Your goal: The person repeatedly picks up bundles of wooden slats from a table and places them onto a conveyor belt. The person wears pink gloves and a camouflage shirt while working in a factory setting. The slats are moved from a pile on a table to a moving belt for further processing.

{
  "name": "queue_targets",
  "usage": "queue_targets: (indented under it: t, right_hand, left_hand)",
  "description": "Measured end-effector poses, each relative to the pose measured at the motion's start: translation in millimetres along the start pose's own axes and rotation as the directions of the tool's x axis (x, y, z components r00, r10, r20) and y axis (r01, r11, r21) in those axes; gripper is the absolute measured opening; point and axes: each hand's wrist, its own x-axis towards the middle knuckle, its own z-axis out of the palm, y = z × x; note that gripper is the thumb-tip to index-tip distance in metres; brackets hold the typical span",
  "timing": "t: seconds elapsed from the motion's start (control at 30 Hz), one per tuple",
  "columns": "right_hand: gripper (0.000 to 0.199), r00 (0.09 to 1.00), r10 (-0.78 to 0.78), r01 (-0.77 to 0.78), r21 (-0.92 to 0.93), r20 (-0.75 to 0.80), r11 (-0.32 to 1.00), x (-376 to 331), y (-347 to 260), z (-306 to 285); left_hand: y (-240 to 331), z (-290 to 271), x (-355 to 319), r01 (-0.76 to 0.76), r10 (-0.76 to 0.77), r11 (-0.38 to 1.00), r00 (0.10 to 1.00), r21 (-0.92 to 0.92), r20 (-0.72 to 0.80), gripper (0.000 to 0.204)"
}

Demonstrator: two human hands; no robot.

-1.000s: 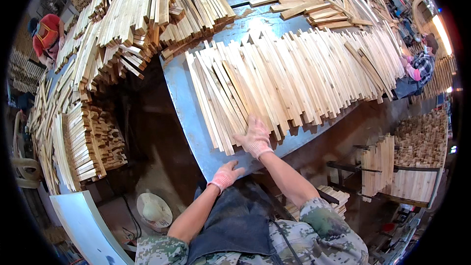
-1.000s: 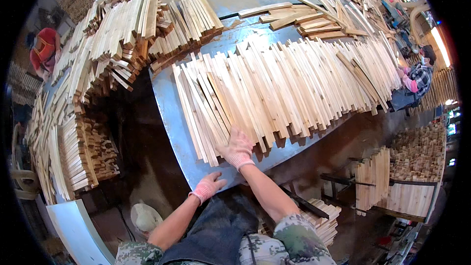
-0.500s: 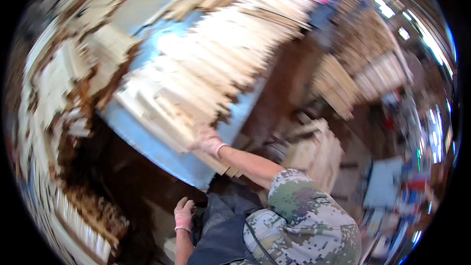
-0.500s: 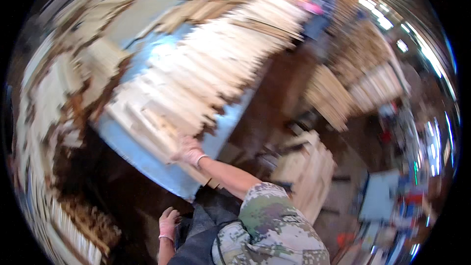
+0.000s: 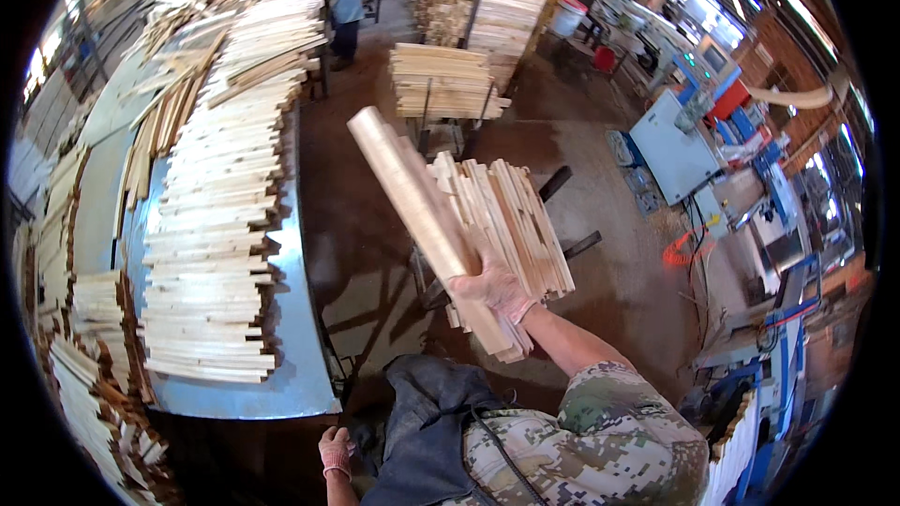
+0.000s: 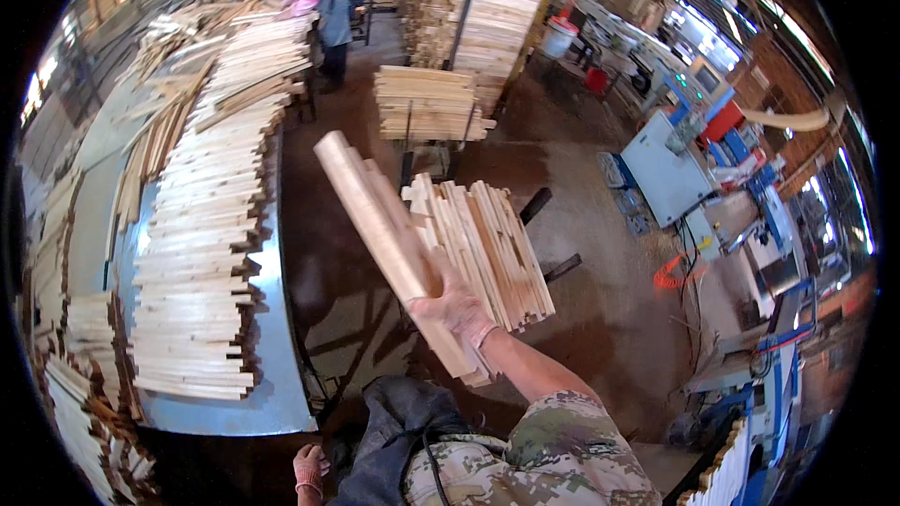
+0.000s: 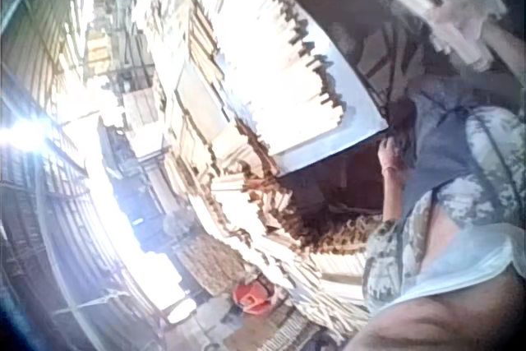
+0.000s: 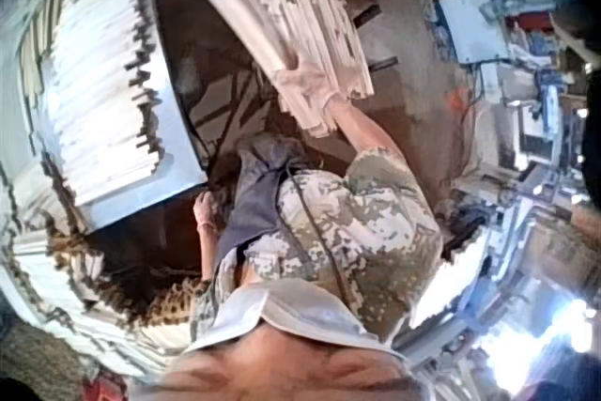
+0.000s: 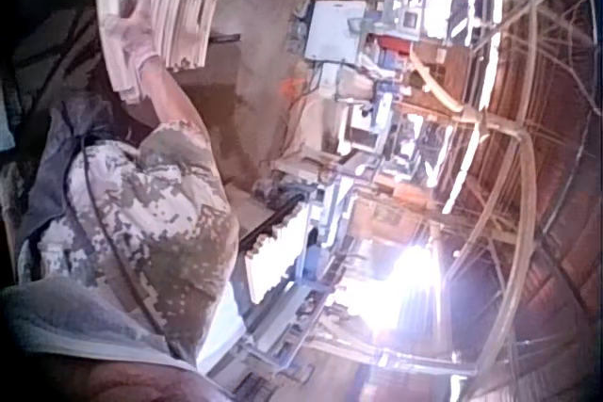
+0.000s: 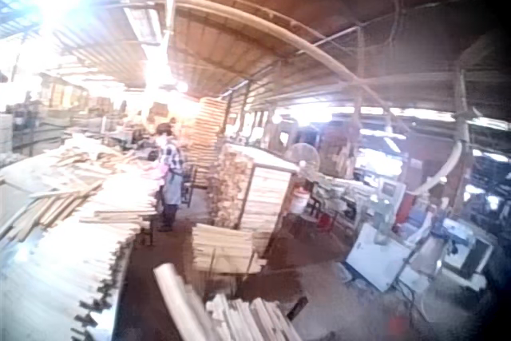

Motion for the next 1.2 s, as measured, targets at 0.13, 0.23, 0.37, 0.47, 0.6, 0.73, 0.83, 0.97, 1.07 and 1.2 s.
queue_targets:
  t: [0.13,0.23,0.37,0.47,0.6,0.73,0.83,0.97,1.07,1.2]
  right_hand:
    - [0.122,0.944,-0.081,-0.087,-0.477,-0.321,0.875,13,56,-113]
    - [0.118,0.901,0.028,-0.278,-0.527,-0.433,0.803,25,84,-180]
    - [0.117,0.789,0.172,-0.543,-0.539,-0.589,0.644,52,135,-231]
    - [0.121,0.79,0.243,-0.591,-0.591,-0.563,0.55,76,149,-256]
    - [0.12,0.821,0.335,-0.57,-0.644,-0.462,0.51,105,136,-255]
    - [0.125,0.804,0.492,-0.588,-0.566,-0.333,0.578,128,191,-259]
    - [0.124,0.821,0.445,-0.563,-0.379,-0.357,0.735,127,222,-272]
    - [0.12,0.825,0.379,-0.55,-0.442,-0.42,0.709,116,197,-266]
    - [0.119,0.761,0.468,-0.648,-0.488,-0.449,0.585,116,198,-259]
    - [0.119,0.74,0.519,-0.67,-0.538,-0.428,0.511,135,221,-247]
  left_hand:
    - [-3,37,6,0.167,-0.165,0.984,0.986,-0.056,0.03,0.02]
    - [-24,51,2,-0.007,-0.007,0.98,0.997,0.2,0.071,0.022]
    - [-36,55,-11,-0.109,0.076,0.901,0.993,0.419,0.093,0.027]
    - [-34,55,-29,-0.052,0.041,0.92,0.998,0.388,0.036,0.029]
    - [-17,70,-49,0.182,-0.173,0.98,0.979,0.082,-0.104,0.029]
    - [2,101,-74,0.198,-0.192,0.98,0.968,0.016,-0.164,0.024]
    - [-24,101,-59,-0.003,0.007,1.0,0.977,0.02,-0.212,0.019]
    - [-46,70,-33,-0.284,0.339,0.712,0.94,0.643,0.039,0.029]
    - [-33,77,-41,-0.15,0.167,0.942,0.985,0.3,-0.031,0.038]
    - [-10,88,-61,0.035,-0.007,0.98,0.99,0.195,-0.143,0.04]
